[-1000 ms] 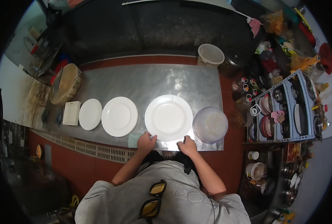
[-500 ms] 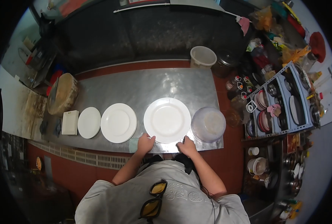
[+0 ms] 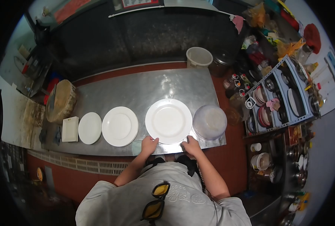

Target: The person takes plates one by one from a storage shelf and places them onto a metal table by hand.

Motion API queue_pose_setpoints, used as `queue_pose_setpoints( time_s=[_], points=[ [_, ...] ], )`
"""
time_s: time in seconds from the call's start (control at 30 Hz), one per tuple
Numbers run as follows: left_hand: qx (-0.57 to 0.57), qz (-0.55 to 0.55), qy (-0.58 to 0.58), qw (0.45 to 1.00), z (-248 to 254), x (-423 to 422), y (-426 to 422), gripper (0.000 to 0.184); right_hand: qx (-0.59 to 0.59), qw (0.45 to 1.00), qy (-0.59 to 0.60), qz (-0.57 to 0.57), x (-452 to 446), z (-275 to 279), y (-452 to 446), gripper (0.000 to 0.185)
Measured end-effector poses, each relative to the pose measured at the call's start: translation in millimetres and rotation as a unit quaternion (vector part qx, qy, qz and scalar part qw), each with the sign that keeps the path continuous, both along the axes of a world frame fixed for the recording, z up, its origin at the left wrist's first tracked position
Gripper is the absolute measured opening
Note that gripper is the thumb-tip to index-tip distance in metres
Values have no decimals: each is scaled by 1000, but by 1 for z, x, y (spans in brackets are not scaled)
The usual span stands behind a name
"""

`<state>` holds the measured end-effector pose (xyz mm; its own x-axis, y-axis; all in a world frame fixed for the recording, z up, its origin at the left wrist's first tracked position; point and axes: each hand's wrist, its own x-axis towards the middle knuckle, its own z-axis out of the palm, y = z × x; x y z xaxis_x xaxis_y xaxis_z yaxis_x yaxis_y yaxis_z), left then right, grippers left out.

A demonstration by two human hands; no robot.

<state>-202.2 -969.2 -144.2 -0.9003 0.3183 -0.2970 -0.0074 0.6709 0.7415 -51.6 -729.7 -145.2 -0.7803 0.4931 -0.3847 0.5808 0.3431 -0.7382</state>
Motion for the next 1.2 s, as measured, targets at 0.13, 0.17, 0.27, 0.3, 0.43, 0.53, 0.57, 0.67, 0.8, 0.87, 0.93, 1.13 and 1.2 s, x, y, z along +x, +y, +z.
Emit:
queue_pose_setpoints(
  time_s=[0.13,0.17,0.27,0.3,0.43,0.53,0.57,0.67,0.8,0.87,0.93,1.13,1.2],
  points=[
    [1,-6,4,1000,-2,-1,-3,42,-45,998,-11,-34,7,45,-14,53],
    [1,-9,5,1000,-3,-1,-4,42,-67,997,-11,-46,9,51,-18,52],
    [-10,-24,3,1000,-1,-4,-5,43,-65,995,12,-70,22,49,-25,47],
    [-11,-27,8,1000,-5,-4,-5,43,-69,994,17,-80,27,48,-27,46],
    [-16,-39,19,999,-10,-7,-6,43,-76,990,41,-111,44,47,-34,45],
    [-16,-45,26,999,-10,-7,-7,43,-99,983,55,-144,62,44,-38,44],
    [-15,-45,30,998,-9,-7,-6,43,-111,980,60,-156,67,42,-39,44],
    [-8,-37,26,999,-11,-6,-5,43,-95,979,75,-161,83,35,-37,42],
    [-18,-40,29,999,-14,-7,-5,44,-66,982,70,-160,99,48,-35,41],
    [-41,-24,41,998,-10,-4,-5,44,-95,977,74,-176,110,49,-30,41],
    [-71,-11,61,996,-3,0,-3,44,-98,975,70,-187,122,60,-25,40],
    [-59,-31,108,992,63,42,26,34,-107,961,112,-230,191,50,9,37],
    [2,-87,146,985,66,64,50,30,-119,947,150,-257,220,40,20,33]
  ],
)
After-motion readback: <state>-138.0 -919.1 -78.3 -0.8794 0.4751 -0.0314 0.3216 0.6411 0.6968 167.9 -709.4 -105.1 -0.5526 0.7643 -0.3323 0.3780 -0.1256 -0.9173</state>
